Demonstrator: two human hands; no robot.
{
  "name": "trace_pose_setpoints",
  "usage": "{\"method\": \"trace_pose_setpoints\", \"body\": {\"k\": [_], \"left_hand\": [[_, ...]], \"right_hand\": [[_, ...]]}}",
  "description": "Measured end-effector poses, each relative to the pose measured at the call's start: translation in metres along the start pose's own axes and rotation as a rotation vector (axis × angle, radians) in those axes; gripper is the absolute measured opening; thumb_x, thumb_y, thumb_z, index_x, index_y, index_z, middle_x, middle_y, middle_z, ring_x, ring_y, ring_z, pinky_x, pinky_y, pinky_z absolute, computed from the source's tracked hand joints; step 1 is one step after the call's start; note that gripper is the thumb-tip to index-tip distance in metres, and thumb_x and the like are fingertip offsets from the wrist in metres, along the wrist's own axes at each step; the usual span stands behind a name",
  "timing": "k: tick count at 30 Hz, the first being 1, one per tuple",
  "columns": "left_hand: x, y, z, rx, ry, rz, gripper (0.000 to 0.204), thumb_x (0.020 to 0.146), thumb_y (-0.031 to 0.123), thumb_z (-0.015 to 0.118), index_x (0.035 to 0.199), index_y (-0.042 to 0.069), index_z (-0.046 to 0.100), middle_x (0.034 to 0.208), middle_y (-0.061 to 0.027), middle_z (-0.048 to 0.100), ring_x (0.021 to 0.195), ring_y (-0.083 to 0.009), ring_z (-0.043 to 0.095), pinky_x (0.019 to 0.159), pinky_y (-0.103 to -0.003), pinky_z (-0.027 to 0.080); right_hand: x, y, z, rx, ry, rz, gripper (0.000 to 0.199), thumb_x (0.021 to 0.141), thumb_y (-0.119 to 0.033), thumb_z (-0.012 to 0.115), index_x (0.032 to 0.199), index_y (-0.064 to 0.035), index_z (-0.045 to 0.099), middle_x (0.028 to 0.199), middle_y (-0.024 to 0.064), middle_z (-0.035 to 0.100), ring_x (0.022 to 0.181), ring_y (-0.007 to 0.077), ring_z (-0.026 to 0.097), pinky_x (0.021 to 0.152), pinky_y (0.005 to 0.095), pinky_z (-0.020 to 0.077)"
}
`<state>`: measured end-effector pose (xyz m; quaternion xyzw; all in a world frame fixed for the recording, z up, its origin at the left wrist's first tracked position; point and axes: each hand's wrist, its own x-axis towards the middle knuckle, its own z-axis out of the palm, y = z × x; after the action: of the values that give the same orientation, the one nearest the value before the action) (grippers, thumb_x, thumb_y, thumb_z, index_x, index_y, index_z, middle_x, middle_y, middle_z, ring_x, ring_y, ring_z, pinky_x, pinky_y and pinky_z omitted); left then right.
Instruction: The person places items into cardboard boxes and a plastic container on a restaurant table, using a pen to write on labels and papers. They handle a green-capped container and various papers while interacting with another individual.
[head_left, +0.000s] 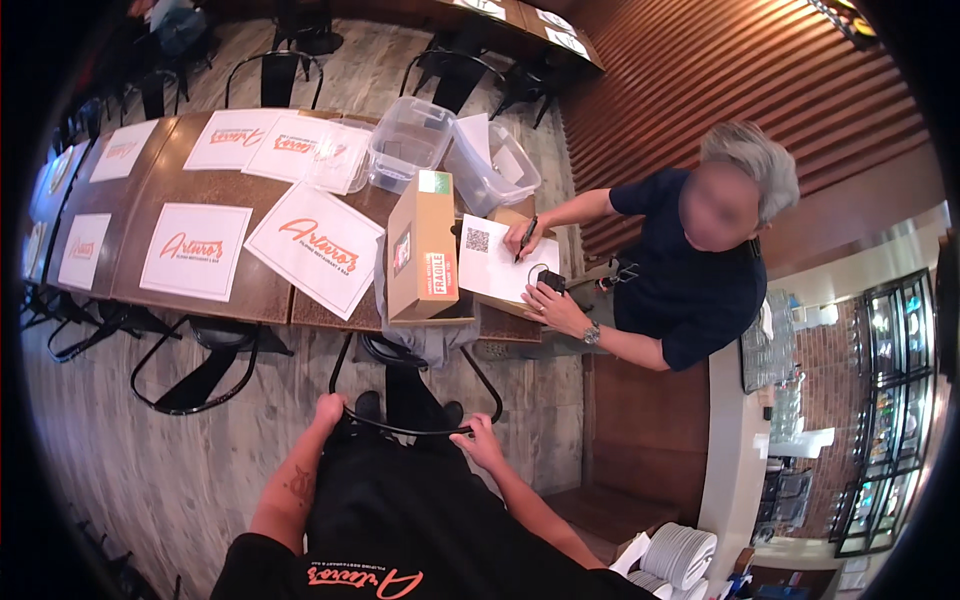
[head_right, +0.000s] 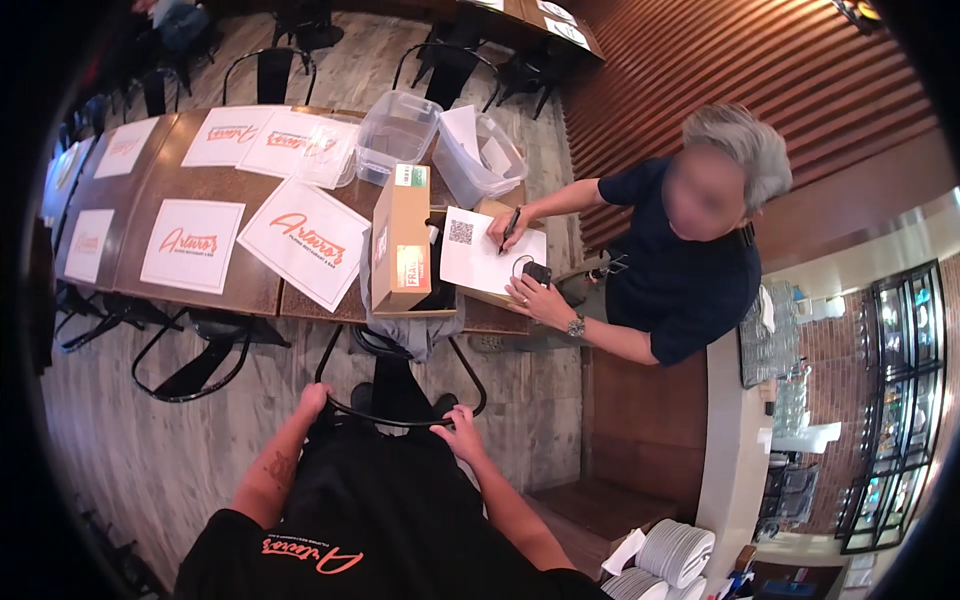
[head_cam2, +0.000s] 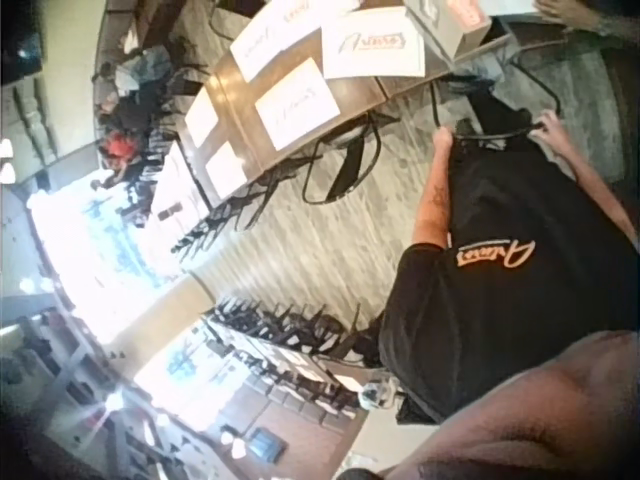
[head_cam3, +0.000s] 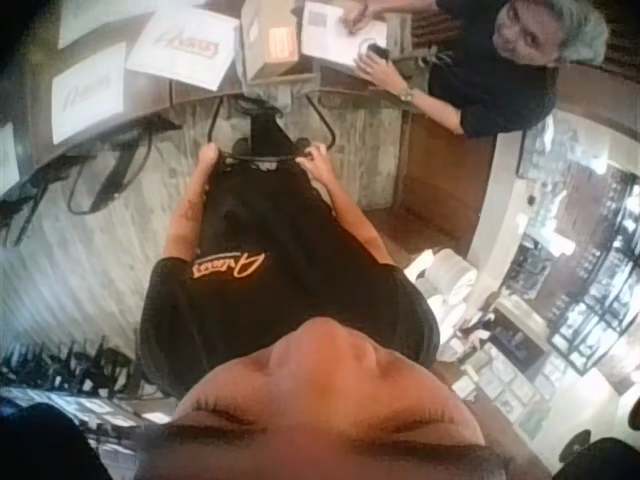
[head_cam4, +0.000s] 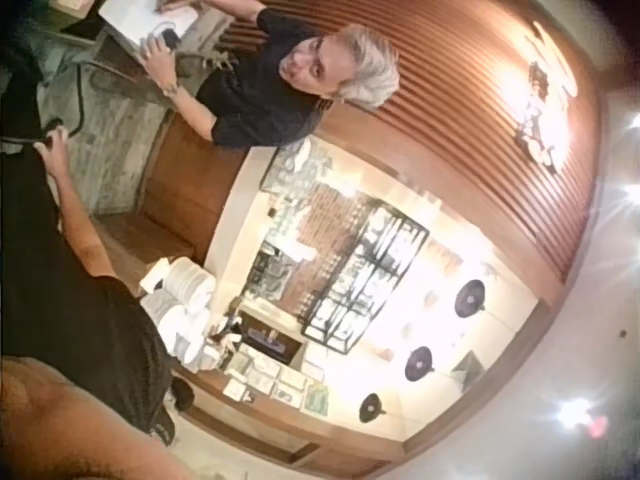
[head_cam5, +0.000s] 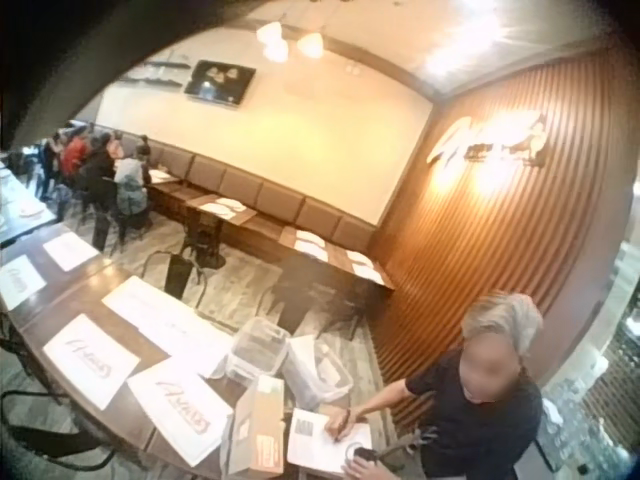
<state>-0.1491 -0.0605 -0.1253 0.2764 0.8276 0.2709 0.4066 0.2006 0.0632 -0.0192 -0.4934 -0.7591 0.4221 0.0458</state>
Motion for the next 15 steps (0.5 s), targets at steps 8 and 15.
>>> {"method": "trace_pose_setpoints", "body": {"k": [8,15], "left_hand": [[0.032,-0.022,0.022,0.121,-0.069,0.197,0.031,0.08,0.022,0.044,0.071,0.002,0.064,0.077,-0.0236,0.062,0.077,-0.0391,0.061,0.071,-0.049,0.047],[0.018,-0.011,0.008,-0.171,-0.037,-0.083,0.023,0.067,0.019,0.055,0.063,-0.003,0.058,0.06,-0.0103,0.052,0.06,-0.0202,0.048,0.058,-0.041,0.04]], "right_hand": [[-0.008,0.01,-0.008,-0.086,0.154,-0.048,0.044,0.078,-0.041,0.069,0.101,-0.0062,0.055,0.12,0.0159,0.042,0.104,0.0309,0.052,0.086,0.0365,0.0457],[-0.011,0.007,-0.006,-0.018,0.032,-0.021,0.048,0.08,-0.047,0.065,0.102,-0.0071,0.052,0.121,0.0156,0.042,0.104,0.0354,0.051,0.087,0.0406,0.0437]]}}
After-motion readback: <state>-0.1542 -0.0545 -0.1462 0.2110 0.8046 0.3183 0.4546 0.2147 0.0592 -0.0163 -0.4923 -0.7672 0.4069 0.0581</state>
